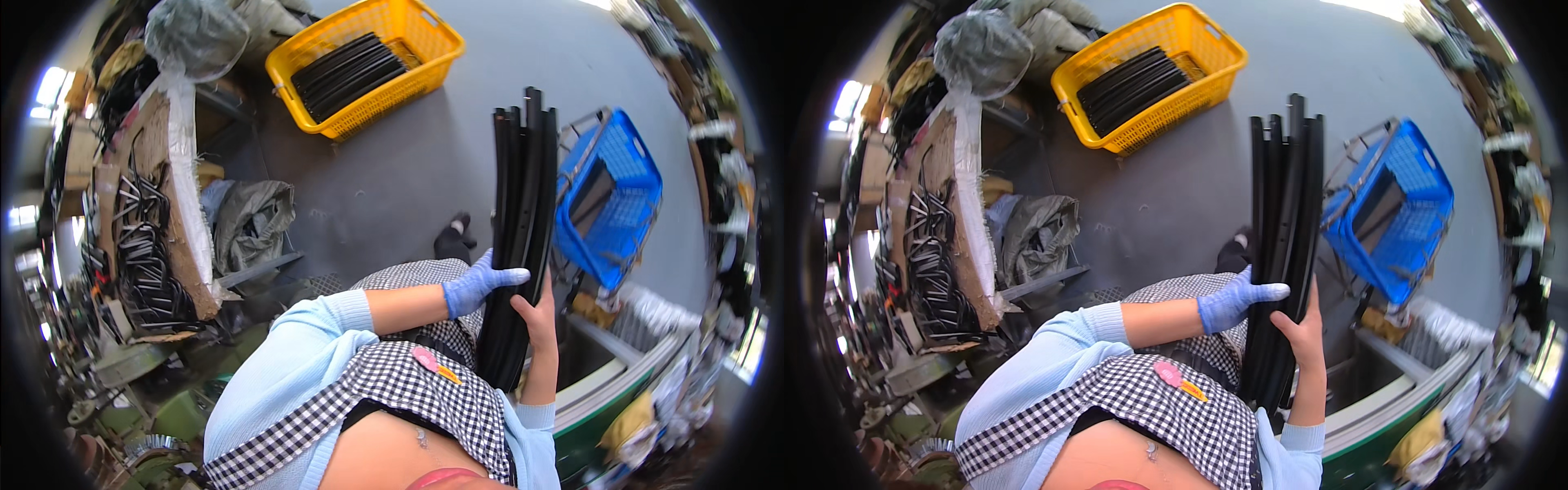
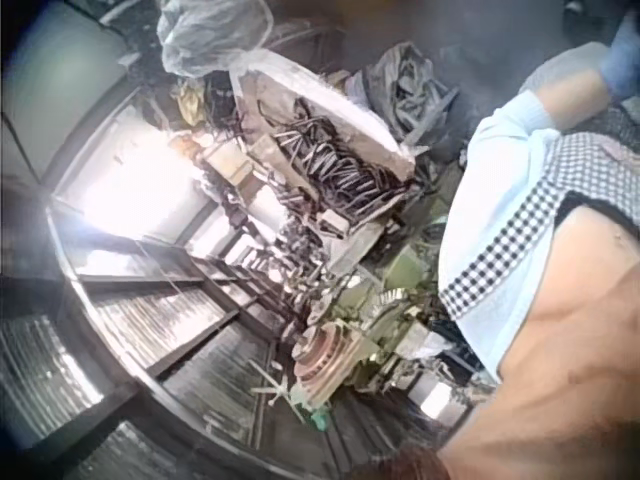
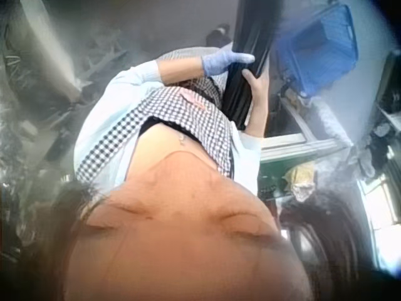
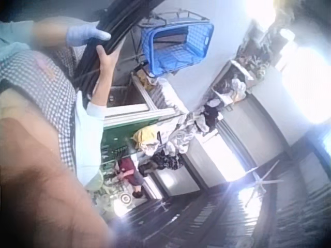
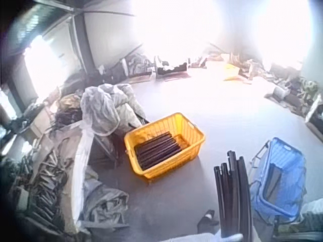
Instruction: The person transfers black metal rods from a yellow basket to a green workbench, then repeatedly picks up small metal fasteners and inserts them into the rods one at a time. The person handles the rods and fasteners by hand and places assembled units back on the workbench.
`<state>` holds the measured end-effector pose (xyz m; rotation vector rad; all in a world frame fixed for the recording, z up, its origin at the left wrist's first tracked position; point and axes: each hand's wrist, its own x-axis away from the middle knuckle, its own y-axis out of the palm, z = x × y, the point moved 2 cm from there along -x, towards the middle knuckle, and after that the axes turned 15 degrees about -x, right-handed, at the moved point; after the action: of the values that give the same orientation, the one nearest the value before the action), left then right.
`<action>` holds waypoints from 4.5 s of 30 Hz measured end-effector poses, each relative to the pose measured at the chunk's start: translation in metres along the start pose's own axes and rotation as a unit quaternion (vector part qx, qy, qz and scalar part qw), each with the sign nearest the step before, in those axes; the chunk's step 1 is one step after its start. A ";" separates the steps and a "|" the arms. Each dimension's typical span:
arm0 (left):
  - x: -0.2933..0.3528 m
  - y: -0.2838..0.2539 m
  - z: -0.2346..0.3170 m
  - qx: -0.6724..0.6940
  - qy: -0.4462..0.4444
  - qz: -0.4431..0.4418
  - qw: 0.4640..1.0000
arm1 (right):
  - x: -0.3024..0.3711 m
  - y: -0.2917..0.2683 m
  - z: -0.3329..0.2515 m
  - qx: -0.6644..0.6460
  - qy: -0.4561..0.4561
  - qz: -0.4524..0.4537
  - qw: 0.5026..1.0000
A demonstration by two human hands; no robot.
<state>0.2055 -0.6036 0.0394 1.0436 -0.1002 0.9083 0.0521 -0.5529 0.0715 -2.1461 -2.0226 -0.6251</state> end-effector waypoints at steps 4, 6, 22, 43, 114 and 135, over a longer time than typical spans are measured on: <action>-0.044 -0.064 0.076 0.086 0.045 0.086 0.991 | -0.143 0.046 -0.030 0.048 0.056 -0.137 0.988; -0.070 -0.095 0.114 0.125 0.073 0.110 0.983 | -0.215 0.066 -0.040 0.101 0.069 -0.197 0.973; -0.243 -0.359 0.314 0.514 0.240 0.191 0.801 | -0.666 0.325 -0.043 0.377 0.302 -0.463 0.743; -0.403 -0.847 0.358 0.583 0.298 0.392 0.647 | -1.043 0.583 0.330 0.461 0.098 -0.706 0.528; -0.103 0.115 -0.312 0.675 -0.188 0.713 -0.029 | 0.212 0.285 0.355 0.283 -0.116 -0.915 -0.265; 0.163 0.489 -0.723 0.509 -0.369 0.750 -0.205 | 0.766 -0.062 0.285 -0.103 -0.128 -0.973 -0.164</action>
<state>-0.2660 0.1480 0.0741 -0.9076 0.9281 -0.7418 0.0644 0.2662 0.0918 -1.8837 1.4576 0.0142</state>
